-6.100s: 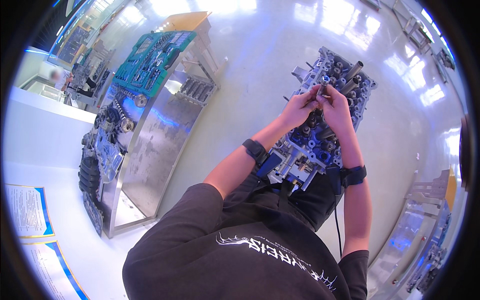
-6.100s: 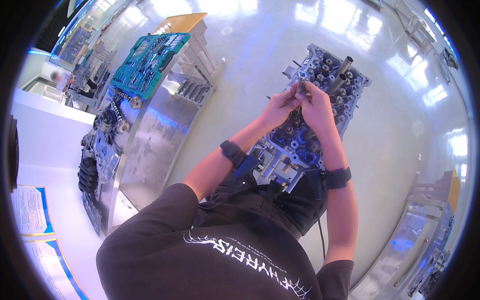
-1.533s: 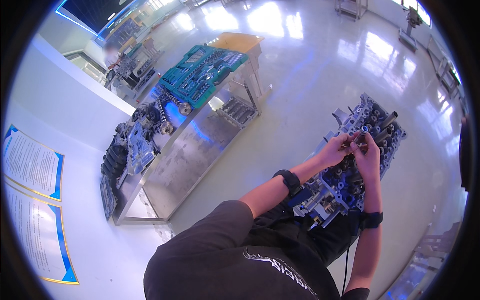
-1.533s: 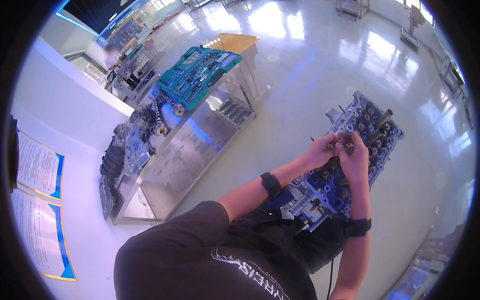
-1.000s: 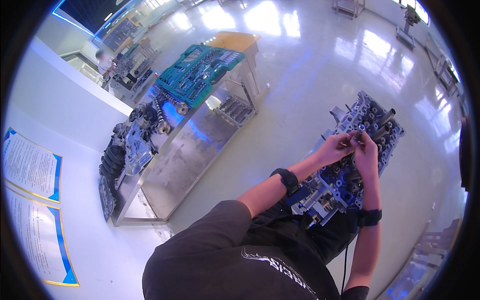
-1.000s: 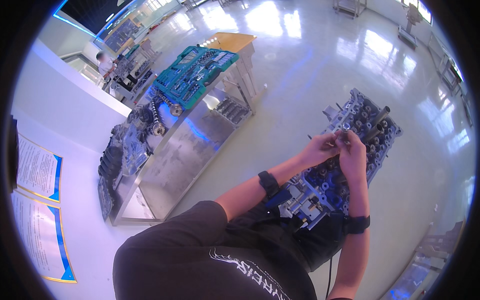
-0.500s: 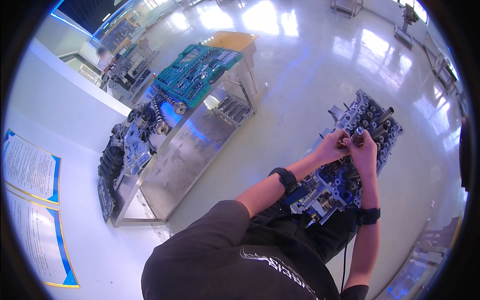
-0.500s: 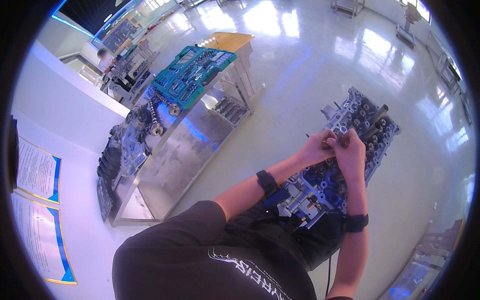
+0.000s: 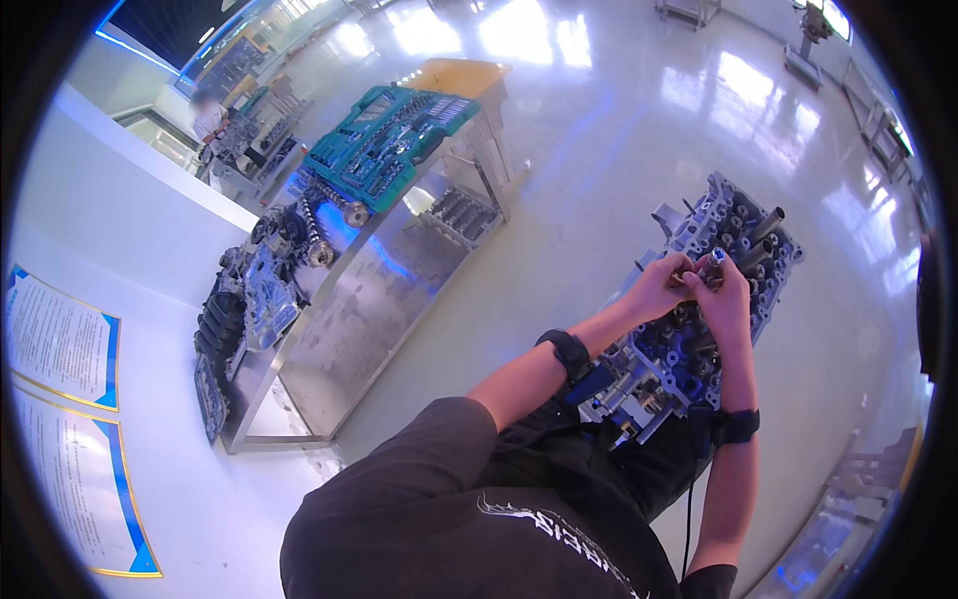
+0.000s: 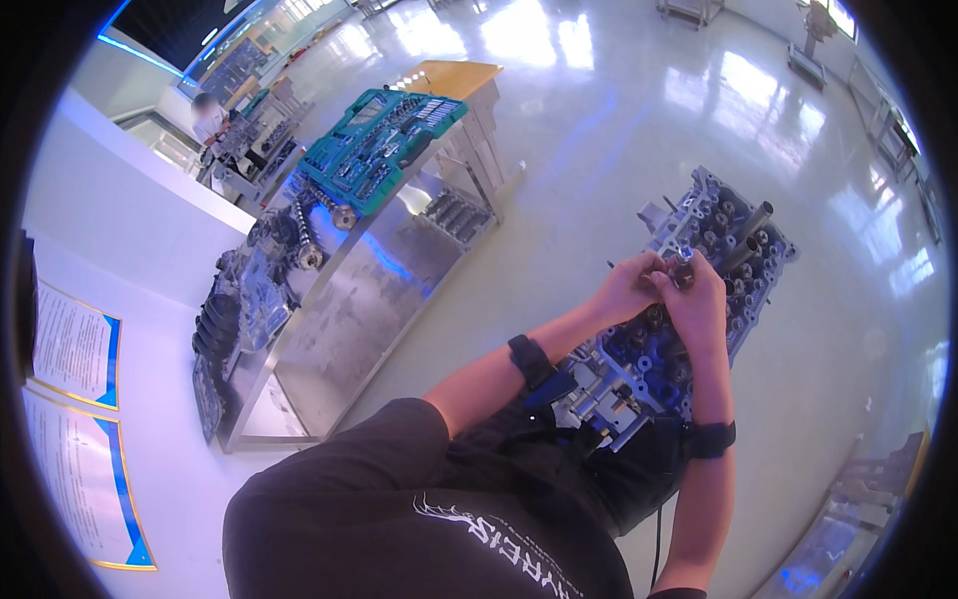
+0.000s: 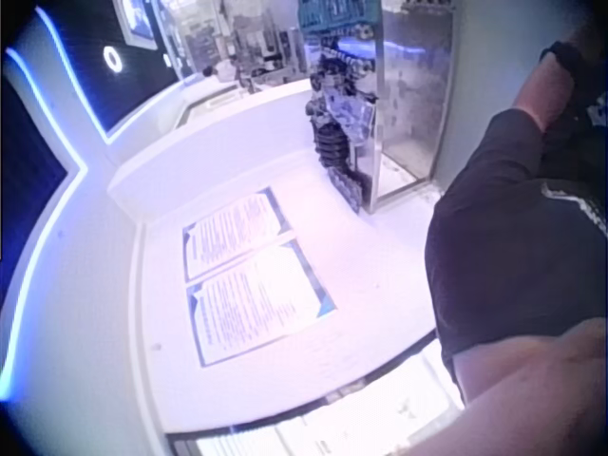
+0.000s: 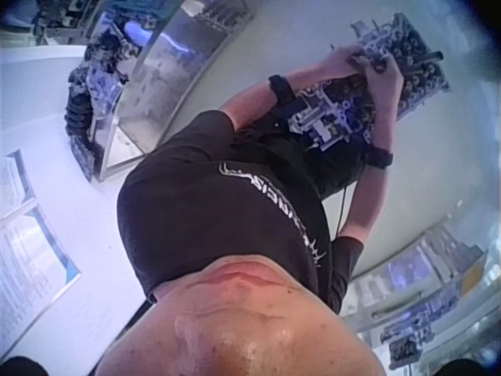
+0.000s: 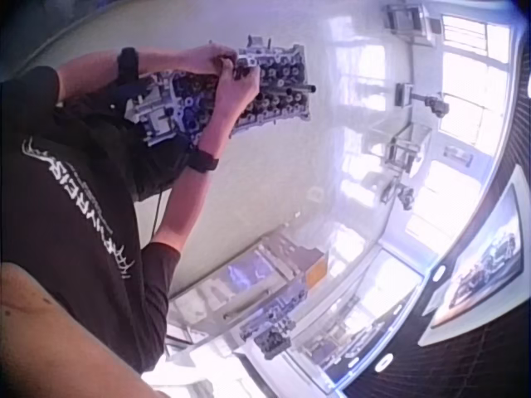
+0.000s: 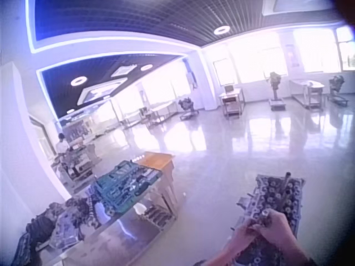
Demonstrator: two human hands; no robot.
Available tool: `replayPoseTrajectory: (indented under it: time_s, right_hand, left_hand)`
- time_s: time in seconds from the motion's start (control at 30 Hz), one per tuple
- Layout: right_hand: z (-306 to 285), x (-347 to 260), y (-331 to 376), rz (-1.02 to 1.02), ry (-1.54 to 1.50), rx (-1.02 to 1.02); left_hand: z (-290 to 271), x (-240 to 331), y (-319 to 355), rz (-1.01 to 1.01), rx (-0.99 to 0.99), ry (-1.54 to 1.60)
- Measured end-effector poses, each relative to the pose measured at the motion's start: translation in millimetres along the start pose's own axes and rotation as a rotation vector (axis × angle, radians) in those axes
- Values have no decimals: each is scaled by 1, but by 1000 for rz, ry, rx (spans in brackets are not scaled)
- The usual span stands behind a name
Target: Inserting small metal components into a cylinder head.
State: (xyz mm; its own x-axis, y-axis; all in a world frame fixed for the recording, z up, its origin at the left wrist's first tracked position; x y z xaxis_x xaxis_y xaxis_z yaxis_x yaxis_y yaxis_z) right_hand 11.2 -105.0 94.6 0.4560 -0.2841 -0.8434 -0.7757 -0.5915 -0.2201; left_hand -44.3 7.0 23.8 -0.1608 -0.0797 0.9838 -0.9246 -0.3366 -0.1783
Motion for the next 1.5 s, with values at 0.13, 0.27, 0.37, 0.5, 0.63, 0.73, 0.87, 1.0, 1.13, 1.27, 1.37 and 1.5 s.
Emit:
replayPoseTrajectory:
  time_s: [0.13,0.27,0.37,0.5,0.63,0.73,0.87,1.0,1.13,1.27,1.37,1.5]
  right_hand:
    - [2,-6,1,-12,-16,-24]
    - [-1,-5,1,-16,-10,-25]
    - [1,2,-1,-63,-11,-5]
    - [4,9,-3,-17,-95,-26]
    - [3,14,-3,-10,-105,-31]
    - [-1,13,-1,12,-102,-7]
    - [0,3,0,22,-87,20]
    - [-2,1,0,38,-33,29]
    - [-3,-2,0,52,0,33]
    - [-4,-5,0,42,48,39]
    - [-4,-2,0,74,39,42]
    - [-1,3,-1,49,16,44]
  left_hand:
    - [-2,-2,1,35,5,58]
    - [-1,-3,1,-7,-32,-17]
    - [0,-3,-1,38,-39,-109]
    - [2,-1,0,103,-74,-58]
    - [5,-3,0,104,-77,99]
    - [6,-2,0,75,-141,67]
    - [4,-1,1,77,-130,72]
    - [3,2,1,26,-109,51]
    - [2,5,1,27,-73,-17]
    - [2,1,0,29,-39,40]
    - [2,-1,-1,66,-30,33]
    - [2,-10,-2,25,-50,87]
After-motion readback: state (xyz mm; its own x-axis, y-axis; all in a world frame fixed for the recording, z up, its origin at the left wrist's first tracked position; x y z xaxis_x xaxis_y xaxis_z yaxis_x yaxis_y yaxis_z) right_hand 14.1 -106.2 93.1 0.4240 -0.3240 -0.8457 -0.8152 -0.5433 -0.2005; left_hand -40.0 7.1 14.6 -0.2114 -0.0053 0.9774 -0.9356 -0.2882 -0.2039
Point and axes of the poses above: each hand's wrist, its own y-axis away from the middle knuckle, its own z-axis out of the palm, x = y × z, the point moved 5 cm from there along -y, towards the middle knuckle
